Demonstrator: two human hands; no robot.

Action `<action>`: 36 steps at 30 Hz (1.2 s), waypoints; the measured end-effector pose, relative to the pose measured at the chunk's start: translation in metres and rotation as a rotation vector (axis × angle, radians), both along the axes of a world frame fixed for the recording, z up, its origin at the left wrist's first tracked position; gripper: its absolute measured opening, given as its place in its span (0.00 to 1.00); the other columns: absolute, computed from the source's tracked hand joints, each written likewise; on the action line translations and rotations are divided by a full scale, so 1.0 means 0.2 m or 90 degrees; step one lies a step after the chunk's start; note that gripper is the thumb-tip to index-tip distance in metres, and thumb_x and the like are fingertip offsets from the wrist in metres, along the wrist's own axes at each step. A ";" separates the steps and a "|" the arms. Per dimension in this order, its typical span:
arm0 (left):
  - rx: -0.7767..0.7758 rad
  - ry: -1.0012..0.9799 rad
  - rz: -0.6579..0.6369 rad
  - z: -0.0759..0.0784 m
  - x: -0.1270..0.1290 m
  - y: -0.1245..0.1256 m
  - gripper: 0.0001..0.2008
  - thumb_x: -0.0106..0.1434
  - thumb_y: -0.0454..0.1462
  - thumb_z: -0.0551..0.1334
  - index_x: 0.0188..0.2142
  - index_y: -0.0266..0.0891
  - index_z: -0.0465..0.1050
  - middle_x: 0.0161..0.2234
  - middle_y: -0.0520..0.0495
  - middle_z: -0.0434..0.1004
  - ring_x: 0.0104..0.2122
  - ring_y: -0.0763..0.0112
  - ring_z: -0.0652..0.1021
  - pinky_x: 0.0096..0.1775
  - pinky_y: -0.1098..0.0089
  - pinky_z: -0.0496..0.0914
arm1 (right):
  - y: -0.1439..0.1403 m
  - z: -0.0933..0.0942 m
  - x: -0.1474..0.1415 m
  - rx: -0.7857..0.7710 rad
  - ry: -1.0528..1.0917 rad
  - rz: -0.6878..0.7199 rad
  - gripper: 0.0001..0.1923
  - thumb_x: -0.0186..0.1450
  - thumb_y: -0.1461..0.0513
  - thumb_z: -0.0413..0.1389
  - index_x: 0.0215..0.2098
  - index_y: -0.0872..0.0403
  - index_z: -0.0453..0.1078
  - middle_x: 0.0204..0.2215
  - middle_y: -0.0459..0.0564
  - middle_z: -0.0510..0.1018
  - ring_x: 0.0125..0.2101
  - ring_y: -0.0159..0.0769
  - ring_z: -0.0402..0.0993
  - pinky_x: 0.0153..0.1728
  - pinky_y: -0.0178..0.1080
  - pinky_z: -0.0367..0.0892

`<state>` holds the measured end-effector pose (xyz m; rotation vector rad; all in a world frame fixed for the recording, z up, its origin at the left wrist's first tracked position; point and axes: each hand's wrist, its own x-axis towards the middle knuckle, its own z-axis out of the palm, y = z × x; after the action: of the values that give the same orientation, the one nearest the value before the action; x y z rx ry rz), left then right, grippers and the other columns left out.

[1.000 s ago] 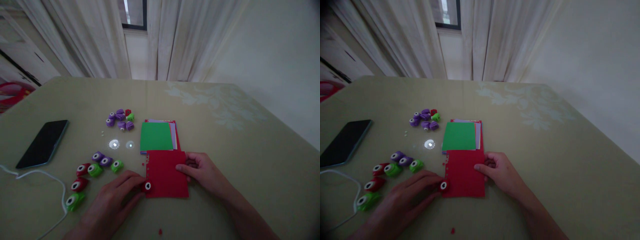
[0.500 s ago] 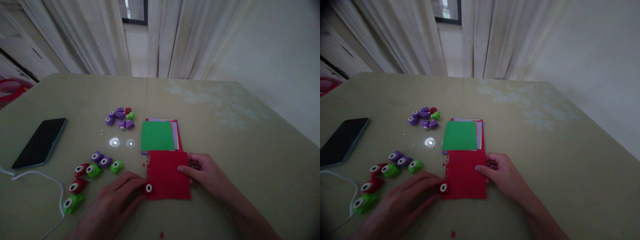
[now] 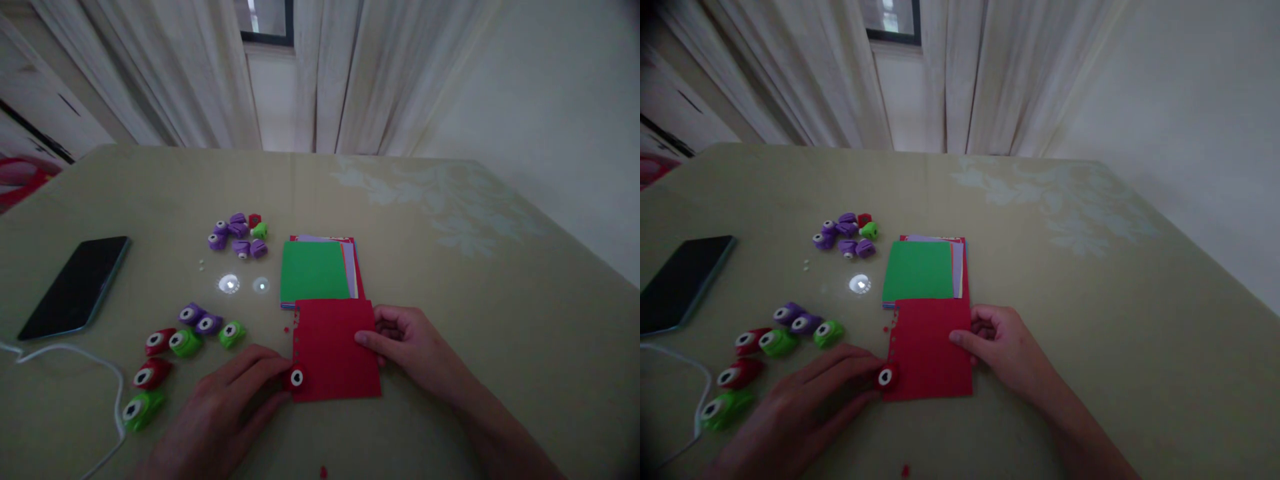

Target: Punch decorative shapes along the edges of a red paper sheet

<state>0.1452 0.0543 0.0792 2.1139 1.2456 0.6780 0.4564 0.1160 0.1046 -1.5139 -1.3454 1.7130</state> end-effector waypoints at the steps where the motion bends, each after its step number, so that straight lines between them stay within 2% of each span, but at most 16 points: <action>1: 0.000 -0.002 0.001 0.00 0.00 0.00 0.13 0.75 0.38 0.62 0.56 0.54 0.77 0.49 0.52 0.85 0.43 0.67 0.87 0.45 0.72 0.82 | 0.00 0.00 0.00 -0.001 0.000 0.002 0.23 0.60 0.43 0.72 0.35 0.54 0.80 0.28 0.49 0.82 0.25 0.34 0.73 0.25 0.34 0.64; 6: -0.013 -0.004 0.008 0.01 0.00 0.00 0.13 0.75 0.38 0.64 0.55 0.55 0.78 0.48 0.53 0.85 0.43 0.66 0.87 0.45 0.72 0.82 | 0.00 -0.01 0.00 0.009 -0.010 0.007 0.22 0.61 0.43 0.71 0.35 0.53 0.79 0.30 0.50 0.83 0.27 0.36 0.75 0.26 0.35 0.65; 9: -0.025 -0.002 0.003 0.01 0.00 0.00 0.12 0.75 0.38 0.64 0.55 0.56 0.77 0.48 0.53 0.85 0.44 0.66 0.87 0.45 0.71 0.82 | -0.01 -0.01 0.00 0.082 -0.082 0.017 0.20 0.64 0.45 0.69 0.36 0.53 0.79 0.31 0.51 0.84 0.28 0.38 0.76 0.27 0.36 0.66; 12: -0.035 -0.004 0.010 0.00 0.00 0.00 0.13 0.74 0.37 0.64 0.55 0.55 0.78 0.49 0.53 0.85 0.44 0.66 0.86 0.46 0.71 0.82 | -0.02 0.00 0.00 0.180 -0.194 0.016 0.19 0.66 0.45 0.67 0.37 0.52 0.81 0.28 0.50 0.82 0.26 0.37 0.73 0.26 0.37 0.64; 14: -0.034 -0.009 0.011 0.00 0.00 0.00 0.14 0.73 0.36 0.65 0.55 0.55 0.78 0.49 0.53 0.84 0.44 0.66 0.86 0.46 0.71 0.81 | -0.02 0.00 0.01 0.208 -0.222 0.017 0.18 0.67 0.46 0.67 0.36 0.52 0.80 0.26 0.49 0.80 0.25 0.36 0.71 0.26 0.37 0.63; 20: -0.024 -0.016 0.003 0.00 0.00 0.01 0.15 0.74 0.34 0.64 0.55 0.55 0.78 0.48 0.53 0.84 0.44 0.68 0.86 0.46 0.71 0.81 | 0.00 -0.02 0.01 0.198 -0.216 0.023 0.17 0.67 0.47 0.67 0.32 0.52 0.78 0.27 0.49 0.81 0.26 0.37 0.72 0.26 0.37 0.64; 29: -0.006 -0.016 -0.006 0.02 0.01 0.01 0.14 0.73 0.33 0.64 0.54 0.52 0.79 0.47 0.51 0.85 0.42 0.68 0.86 0.44 0.72 0.81 | -0.01 -0.01 -0.01 0.238 -0.254 0.035 0.17 0.68 0.48 0.65 0.35 0.53 0.77 0.25 0.46 0.79 0.25 0.35 0.72 0.25 0.35 0.64; 32: -0.008 -0.020 -0.001 0.02 0.01 0.01 0.15 0.73 0.33 0.64 0.55 0.54 0.78 0.47 0.53 0.84 0.42 0.69 0.86 0.45 0.73 0.80 | -0.01 -0.01 0.00 0.302 -0.326 0.018 0.17 0.70 0.48 0.63 0.39 0.53 0.77 0.23 0.44 0.78 0.22 0.34 0.72 0.25 0.35 0.65; 36: -0.031 -0.015 0.008 0.01 0.01 0.01 0.14 0.73 0.35 0.64 0.54 0.54 0.78 0.47 0.53 0.85 0.42 0.66 0.86 0.45 0.71 0.81 | -0.03 0.00 0.00 0.461 -0.439 -0.018 0.16 0.72 0.49 0.62 0.43 0.54 0.76 0.24 0.44 0.76 0.20 0.33 0.71 0.25 0.36 0.67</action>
<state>0.1473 0.0559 0.0811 2.0547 1.2506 0.6692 0.4566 0.1098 0.1039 -1.6763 -1.9652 0.5252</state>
